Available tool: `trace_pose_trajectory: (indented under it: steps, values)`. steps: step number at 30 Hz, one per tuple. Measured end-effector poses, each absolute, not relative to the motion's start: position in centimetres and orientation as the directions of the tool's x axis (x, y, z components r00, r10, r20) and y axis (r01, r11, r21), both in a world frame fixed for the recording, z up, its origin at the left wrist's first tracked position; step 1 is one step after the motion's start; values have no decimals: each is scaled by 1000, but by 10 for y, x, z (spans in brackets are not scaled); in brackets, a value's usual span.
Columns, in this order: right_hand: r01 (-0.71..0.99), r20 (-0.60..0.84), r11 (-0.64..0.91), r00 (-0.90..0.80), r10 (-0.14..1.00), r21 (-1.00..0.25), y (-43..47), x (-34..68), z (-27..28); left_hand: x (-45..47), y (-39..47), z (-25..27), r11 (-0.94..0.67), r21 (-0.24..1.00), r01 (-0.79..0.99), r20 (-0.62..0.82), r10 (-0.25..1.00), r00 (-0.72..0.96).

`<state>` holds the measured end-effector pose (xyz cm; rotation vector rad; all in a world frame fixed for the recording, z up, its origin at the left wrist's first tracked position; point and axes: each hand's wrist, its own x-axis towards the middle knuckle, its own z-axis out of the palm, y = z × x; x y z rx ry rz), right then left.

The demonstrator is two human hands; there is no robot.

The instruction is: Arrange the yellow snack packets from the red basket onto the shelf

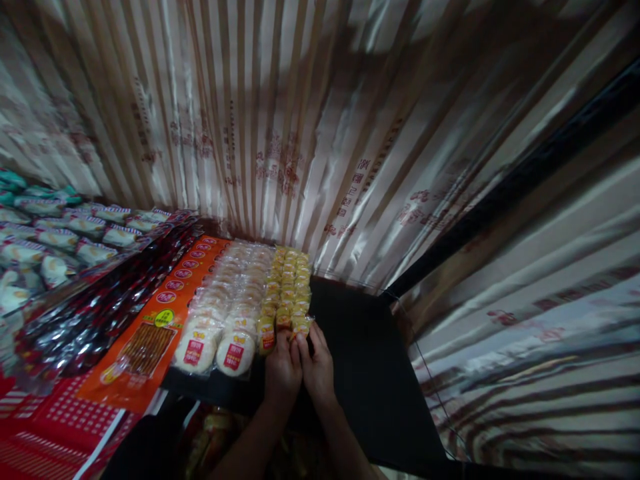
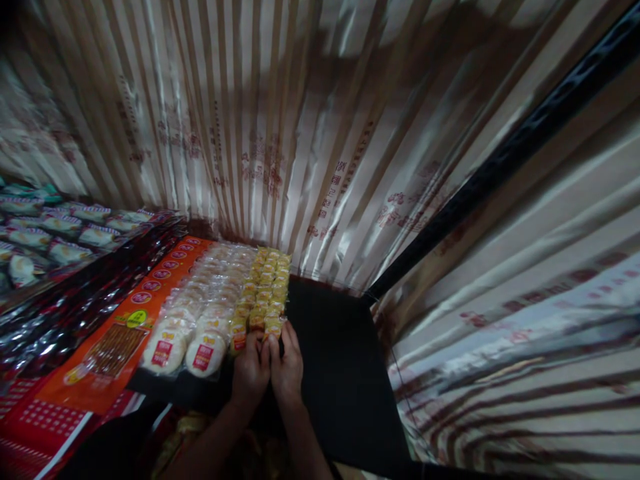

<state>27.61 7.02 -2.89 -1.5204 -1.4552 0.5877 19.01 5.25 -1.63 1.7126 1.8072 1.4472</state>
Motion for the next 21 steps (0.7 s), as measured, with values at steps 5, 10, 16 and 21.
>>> trace_pose_trajectory:
  steps: [5,10,16,21]
  values:
    - [485,260,162,142,955,-859,72,276,-27,190,51,-19,-134,815,564,352,887,-299]
    - [442,276,208,96,956,-872,74,278,-28,191,52,-20,-119,829,547,318,904,-287]
    - [450,253,175,119,960,-876,73,279,-30,190,43,-15,-195,785,589,410,875,-257]
    - [449,265,194,102,959,-872,74,278,-29,180,9,-11,-206,684,700,508,822,-255]
